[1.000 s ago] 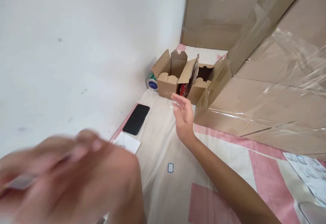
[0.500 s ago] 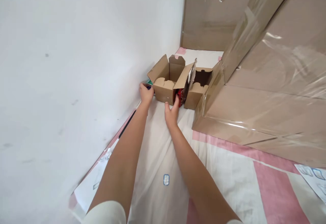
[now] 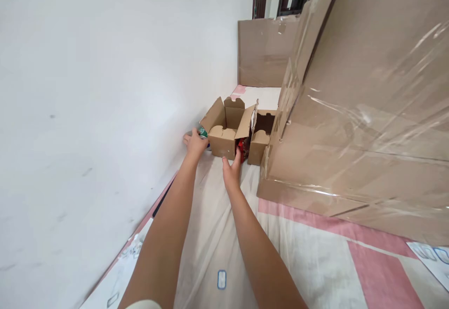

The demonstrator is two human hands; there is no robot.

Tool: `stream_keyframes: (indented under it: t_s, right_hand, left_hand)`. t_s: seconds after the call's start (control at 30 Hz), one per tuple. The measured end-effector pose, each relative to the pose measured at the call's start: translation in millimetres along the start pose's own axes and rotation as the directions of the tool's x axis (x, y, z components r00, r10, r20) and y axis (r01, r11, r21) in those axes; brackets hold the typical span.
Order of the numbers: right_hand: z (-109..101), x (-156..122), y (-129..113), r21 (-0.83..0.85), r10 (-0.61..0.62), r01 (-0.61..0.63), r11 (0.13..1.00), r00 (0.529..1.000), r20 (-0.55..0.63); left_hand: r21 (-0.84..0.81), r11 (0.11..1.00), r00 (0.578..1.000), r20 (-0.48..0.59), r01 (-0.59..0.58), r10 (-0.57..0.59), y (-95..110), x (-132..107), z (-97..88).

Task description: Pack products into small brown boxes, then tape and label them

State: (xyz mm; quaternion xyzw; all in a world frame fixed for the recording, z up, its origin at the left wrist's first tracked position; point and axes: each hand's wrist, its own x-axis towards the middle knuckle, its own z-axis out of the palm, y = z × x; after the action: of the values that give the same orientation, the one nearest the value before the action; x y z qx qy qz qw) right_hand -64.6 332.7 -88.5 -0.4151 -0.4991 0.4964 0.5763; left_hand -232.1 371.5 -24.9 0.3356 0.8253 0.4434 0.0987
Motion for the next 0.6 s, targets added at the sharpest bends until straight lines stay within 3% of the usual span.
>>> stream_keyframes:
  t_s: [0.2,0.43,0.5,0.6]
  right_hand:
    - [-3.1,3.3,0.1,-0.044,-0.002,0.002,0.999,1.000,0.003]
    - [-0.1,4.2,2.0,-0.083,-0.021,0.023,0.996,0.999,0.024]
    - [-0.1,4.0,-0.9,-0.037,-0.044,0.044,0.998,0.999,-0.008]
    - [-2.2,3.0,-12.8,0.063,-0.068,0.070,0.996,0.997,-0.042]
  left_hand:
    - [-0.005,1.000,0.995,0.099,-0.001,0.001,-5.0,9.9,1.6]
    - [-0.083,0.994,0.995,0.074,0.067,-0.061,-21.7,0.5,10.3]
    - [-0.091,0.995,0.999,0.026,0.039,-0.037,-17.9,-10.7,1.3]
    - [-0.089,0.996,0.998,-0.053,-0.031,0.027,-7.8,-37.1,-32.4]
